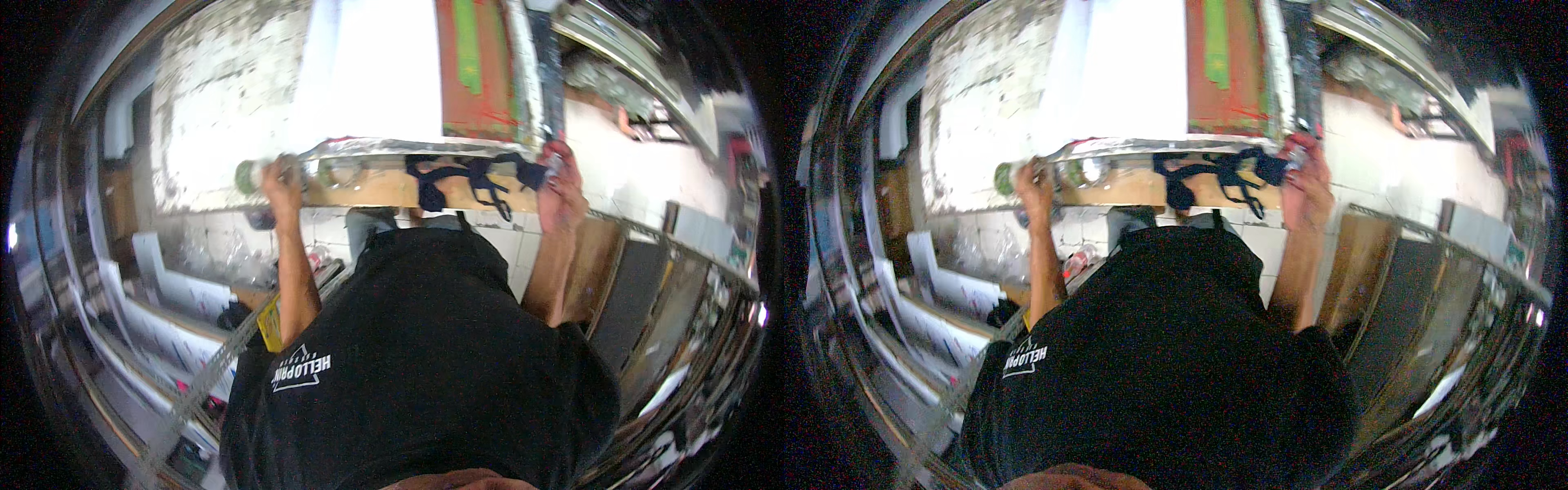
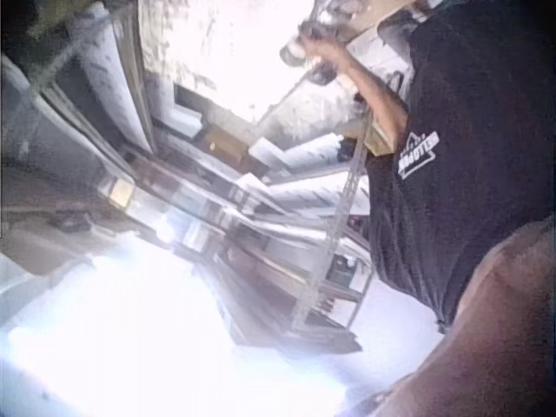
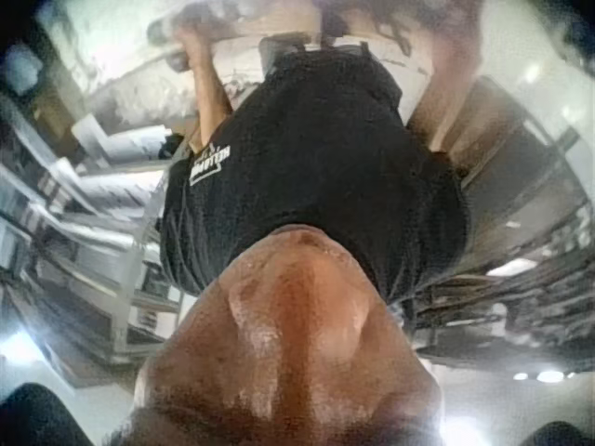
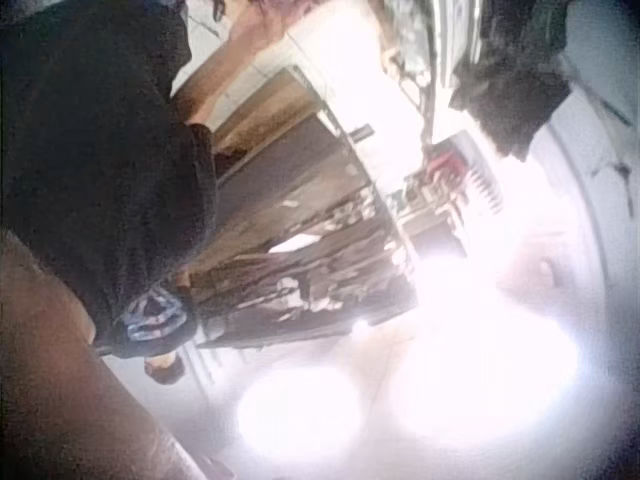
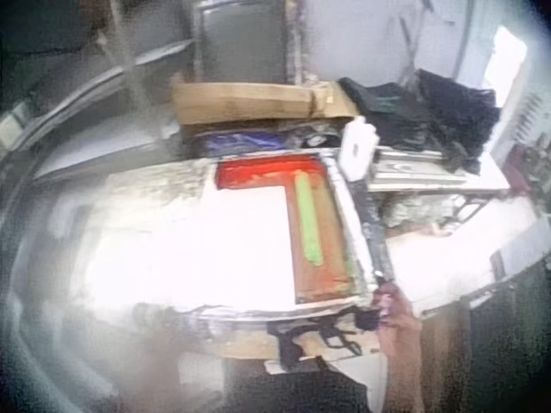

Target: The person positions a white sheet of paper on a screen printing frame, secures it with tape, and then wipes the frame surface with a cloth. The person handles the paper, tape, and cloth while working at a cluttered table.

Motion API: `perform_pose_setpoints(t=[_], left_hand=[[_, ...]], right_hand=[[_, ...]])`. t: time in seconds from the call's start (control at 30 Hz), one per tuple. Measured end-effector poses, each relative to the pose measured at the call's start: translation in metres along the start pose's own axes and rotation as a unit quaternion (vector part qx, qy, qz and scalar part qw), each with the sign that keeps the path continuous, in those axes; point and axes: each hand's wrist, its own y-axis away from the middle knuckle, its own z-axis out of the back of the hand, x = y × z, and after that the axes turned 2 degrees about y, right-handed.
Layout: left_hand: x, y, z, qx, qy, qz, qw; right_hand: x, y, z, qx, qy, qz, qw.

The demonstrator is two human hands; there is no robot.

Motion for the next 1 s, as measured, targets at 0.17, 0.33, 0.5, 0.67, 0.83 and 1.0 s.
perform_pose_setpoints(t=[0.17,0.33,0.5,0.67,0.83,1.0], left_hand=[[-0.011,0.003,-0.003,-0.017,-0.025,0.041,0.999],[-0.019,0.007,0.006,-0.086,-0.186,0.008,0.979],[-0.024,0.007,0.004,-0.111,-0.194,-0.001,0.975],[-0.025,0.020,0.004,-0.075,-0.169,-0.035,0.982],[-0.034,0.015,0.012,-0.013,-0.131,-0.016,0.991],[-0.042,0.009,0.013,-0.040,-0.038,0.040,0.998]], right_hand=[[-0.001,-0.001,-0.003,0.009,0.021,0.001,1.000],[-0.004,-0.004,-0.009,0.049,0.035,-0.007,0.998],[-0.007,-0.005,-0.014,0.052,0.013,-0.024,0.998],[-0.011,-0.007,-0.003,0.056,0.011,-0.020,0.998],[-0.012,-0.008,0.002,0.069,0.010,-0.029,0.997],[-0.011,-0.009,-0.006,0.075,-0.011,-0.043,0.996]])
